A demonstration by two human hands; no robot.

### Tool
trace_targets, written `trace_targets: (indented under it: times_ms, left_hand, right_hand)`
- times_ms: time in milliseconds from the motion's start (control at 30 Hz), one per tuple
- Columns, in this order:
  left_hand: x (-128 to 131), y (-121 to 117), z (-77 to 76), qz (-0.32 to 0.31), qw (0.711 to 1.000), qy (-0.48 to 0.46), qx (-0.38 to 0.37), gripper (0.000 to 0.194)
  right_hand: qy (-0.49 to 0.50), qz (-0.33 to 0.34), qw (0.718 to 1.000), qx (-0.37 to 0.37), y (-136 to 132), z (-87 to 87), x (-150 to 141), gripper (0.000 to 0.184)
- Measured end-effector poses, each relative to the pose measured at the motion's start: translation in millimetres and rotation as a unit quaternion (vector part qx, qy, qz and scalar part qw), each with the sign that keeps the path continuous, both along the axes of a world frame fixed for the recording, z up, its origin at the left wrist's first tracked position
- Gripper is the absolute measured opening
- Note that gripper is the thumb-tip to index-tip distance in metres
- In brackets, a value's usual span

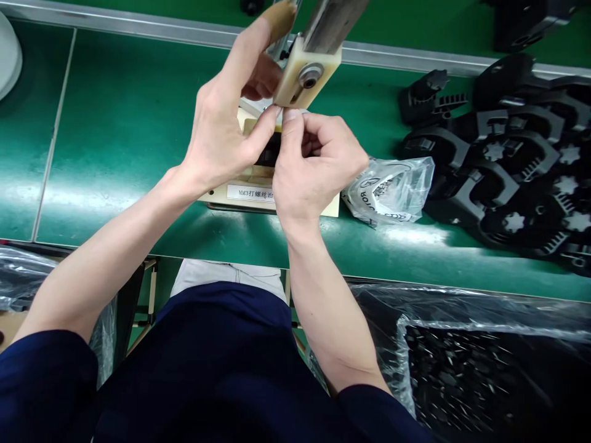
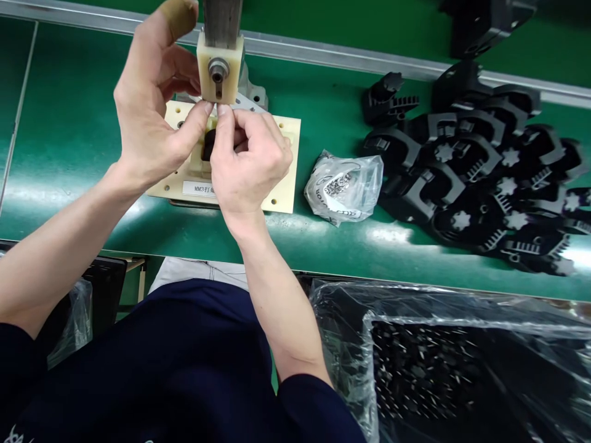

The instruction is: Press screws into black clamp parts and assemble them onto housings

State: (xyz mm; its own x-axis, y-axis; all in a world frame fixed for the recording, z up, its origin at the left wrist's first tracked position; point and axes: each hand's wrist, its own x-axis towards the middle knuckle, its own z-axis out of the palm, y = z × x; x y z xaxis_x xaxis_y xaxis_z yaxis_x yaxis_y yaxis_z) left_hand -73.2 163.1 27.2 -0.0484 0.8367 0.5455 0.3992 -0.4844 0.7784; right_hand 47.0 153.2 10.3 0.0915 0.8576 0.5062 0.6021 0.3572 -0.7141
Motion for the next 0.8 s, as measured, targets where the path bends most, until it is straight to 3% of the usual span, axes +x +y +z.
trace_targets:
  times_ms: [167, 333, 467, 667, 800]
  left_hand:
    - [-7, 3, 4.8, -0.032, 0.990, 0.101, 0.090, 0.055]
    - [-9, 7, 3.7, -0.001, 0.994, 0.094, 0.055, 0.058]
    - [-11, 7, 3.6, -0.036, 0.987, 0.109, 0.109, 0.063]
    - [-11, 6, 9.6, -0.024, 0.999, 0.027, 0.015, 0.057]
    - [-12, 9, 8.9, -0.035, 0.999, 0.025, 0.005, 0.059]
  right_hand:
    - [-0.018, 0.031, 0.999, -0.017, 3, -6.3, 5, 0.029]
    - [-0.034, 0.031, 0.999, -0.025, 3, -3.8, 4, 0.029]
    - [-0.040, 0.012, 0.999, 0.010, 4, -3.7, 4, 0.030]
    - [-0.001, 0.037, 0.999, 0.036, 7, -10.0, 4, 0.033]
    - [0.031, 0.059, 0.997, 0.033, 6, -4.2, 6, 0.029]
